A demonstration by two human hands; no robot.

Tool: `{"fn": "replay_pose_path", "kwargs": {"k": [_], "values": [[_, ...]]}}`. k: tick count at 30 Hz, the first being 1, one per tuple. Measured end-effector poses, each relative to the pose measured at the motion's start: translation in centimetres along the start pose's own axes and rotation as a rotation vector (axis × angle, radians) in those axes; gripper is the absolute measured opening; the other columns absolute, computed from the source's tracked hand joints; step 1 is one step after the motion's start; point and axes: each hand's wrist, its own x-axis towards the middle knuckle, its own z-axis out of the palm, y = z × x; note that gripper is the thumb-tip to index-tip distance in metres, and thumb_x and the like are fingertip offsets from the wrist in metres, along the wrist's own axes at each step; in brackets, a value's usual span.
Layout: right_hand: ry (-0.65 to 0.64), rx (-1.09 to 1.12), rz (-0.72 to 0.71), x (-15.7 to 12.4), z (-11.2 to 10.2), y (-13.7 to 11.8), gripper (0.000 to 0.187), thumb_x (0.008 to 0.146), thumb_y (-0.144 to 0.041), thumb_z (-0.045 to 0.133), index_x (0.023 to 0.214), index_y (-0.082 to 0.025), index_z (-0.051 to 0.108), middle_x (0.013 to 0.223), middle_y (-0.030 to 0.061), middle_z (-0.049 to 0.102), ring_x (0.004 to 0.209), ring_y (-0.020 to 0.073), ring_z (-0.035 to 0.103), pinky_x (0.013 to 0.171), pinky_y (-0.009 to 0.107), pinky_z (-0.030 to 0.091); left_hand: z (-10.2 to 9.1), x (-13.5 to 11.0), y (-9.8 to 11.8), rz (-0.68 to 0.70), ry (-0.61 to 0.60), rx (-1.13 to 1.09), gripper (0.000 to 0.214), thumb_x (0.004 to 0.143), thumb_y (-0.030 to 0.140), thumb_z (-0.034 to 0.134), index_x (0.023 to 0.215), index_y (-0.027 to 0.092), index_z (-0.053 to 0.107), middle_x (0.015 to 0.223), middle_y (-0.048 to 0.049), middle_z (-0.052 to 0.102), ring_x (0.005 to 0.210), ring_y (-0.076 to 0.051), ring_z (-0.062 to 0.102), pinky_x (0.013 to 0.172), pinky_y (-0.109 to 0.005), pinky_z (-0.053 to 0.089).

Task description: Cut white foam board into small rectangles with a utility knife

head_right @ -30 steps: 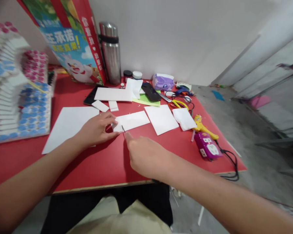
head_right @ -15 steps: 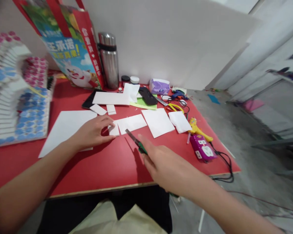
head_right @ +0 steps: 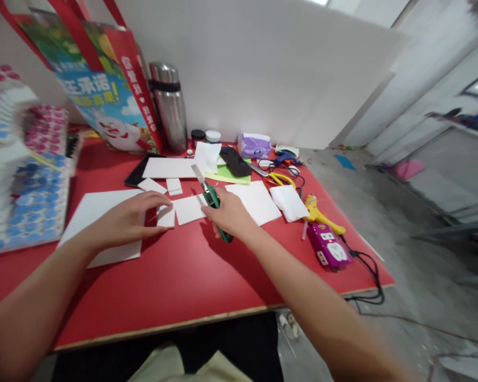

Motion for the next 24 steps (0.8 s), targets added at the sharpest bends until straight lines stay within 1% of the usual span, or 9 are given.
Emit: {"fn": "replay_pose_path", "kwargs": {"k": [3, 7, 10, 12, 13, 16, 18, 21, 24], "values": [[-0.023, 0.081, 0.02, 2.1, 0.9, 0.4, 0.013, 0.094, -0.023, 0.054, 0.106, -0.022, 0.049, 0.053, -0.0054, 0.057, 0.044, 0.0191, 0.063, 0.043, 0.027, 0.051, -0.2, -0.1, 0.0, -0.003, -0.01, -0.032, 0.049, 0.084, 0.049, 0.073, 0.126, 0.026, 0.064, 0.135, -0.0089, 0.064, 0.122, -0.03, 0.06, 0.104, -0.044, 0.049], [-0.026, 0.081, 0.065, 3.3, 1.3, 1.4, 0.018, 0.091, -0.018, 0.055, 0.105, -0.023, 0.045, 0.057, -0.006, 0.059, 0.042, 0.018, 0.062, 0.042, 0.027, 0.051, -1.3, -0.4, 0.2, 0.02, -0.004, -0.041, 0.053, 0.085, 0.051, 0.074, 0.13, 0.027, 0.062, 0.136, -0.0085, 0.063, 0.122, -0.029, 0.061, 0.105, -0.043, 0.049], [-0.036, 0.064, 0.063, 3.3, 1.3, 1.6, 0.018, 0.092, -0.017, 0.054, 0.105, -0.023, 0.044, 0.057, -0.0062, 0.059, 0.043, 0.0172, 0.063, 0.042, 0.026, 0.052, -2.0, -0.5, 0.1, 0.042, 0.093, -0.034, 0.053, 0.086, 0.054, 0.074, 0.129, 0.026, 0.061, 0.135, -0.0093, 0.064, 0.124, -0.03, 0.061, 0.105, -0.042, 0.048], [-0.037, 0.038, 0.072, 3.0, 1.3, 1.4, 0.018, 0.092, -0.017, 0.053, 0.107, -0.023, 0.044, 0.056, -0.0059, 0.059, 0.044, 0.0176, 0.063, 0.042, 0.026, 0.052, -2.1, -0.4, 0.1, 0.042, 0.164, -0.017, 0.051, 0.087, 0.054, 0.072, 0.127, 0.024, 0.062, 0.132, -0.0107, 0.064, 0.123, -0.031, 0.061, 0.103, -0.042, 0.049], [-0.032, 0.019, 0.083, 2.9, 1.2, 1.2, 0.018, 0.093, -0.018, 0.053, 0.108, -0.022, 0.044, 0.056, -0.0054, 0.059, 0.044, 0.0181, 0.064, 0.042, 0.026, 0.052, -2.0, -0.3, 0.0, 0.036, 0.175, 0.0, 0.049, 0.088, 0.054, 0.071, 0.126, 0.023, 0.062, 0.131, -0.0115, 0.064, 0.122, -0.031, 0.062, 0.102, -0.042, 0.05], [-0.012, -0.049, 0.128, 2.3, 1.1, 0.9, 0.018, 0.094, -0.021, 0.053, 0.109, -0.02, 0.044, 0.057, -0.003, 0.059, 0.043, 0.0202, 0.064, 0.038, 0.027, 0.051, -1.3, -0.1, -0.1, 0.018, 0.141, 0.072, 0.046, 0.09, 0.051, 0.068, 0.125, 0.022, 0.061, 0.129, -0.0129, 0.064, 0.116, -0.032, 0.064, 0.099, -0.045, 0.051], [-0.007, -0.057, 0.141, 1.9, 0.9, 1.0, 0.019, 0.093, -0.02, 0.053, 0.109, -0.02, 0.044, 0.059, -0.0021, 0.06, 0.043, 0.0207, 0.065, 0.038, 0.028, 0.051, -0.9, 0.0, -0.2, 0.014, 0.122, 0.102, 0.045, 0.09, 0.049, 0.068, 0.125, 0.022, 0.061, 0.13, -0.0133, 0.064, 0.116, -0.032, 0.063, 0.099, -0.045, 0.051], [-0.002, 0.009, 0.145, 1.6, 0.6, 1.4, 0.021, 0.091, -0.018, 0.053, 0.11, -0.021, 0.042, 0.059, -0.0038, 0.06, 0.043, 0.0201, 0.064, 0.039, 0.029, 0.052, -0.6, 0.0, -0.3, -0.004, 0.121, 0.09, 0.045, 0.091, 0.049, 0.067, 0.127, 0.022, 0.06, 0.134, -0.013, 0.063, 0.12, -0.032, 0.063, 0.101, -0.045, 0.05], [0.0, 0.078, 0.149, 1.7, 0.5, 1.9, 0.023, 0.091, -0.019, 0.053, 0.111, -0.022, 0.041, 0.058, -0.0055, 0.059, 0.041, 0.0193, 0.062, 0.04, 0.029, 0.053, -0.5, 0.0, -0.3, -0.026, 0.121, 0.052, 0.046, 0.091, 0.052, 0.067, 0.125, 0.023, 0.061, 0.135, -0.0125, 0.064, 0.121, -0.032, 0.063, 0.102, -0.046, 0.051]]}}
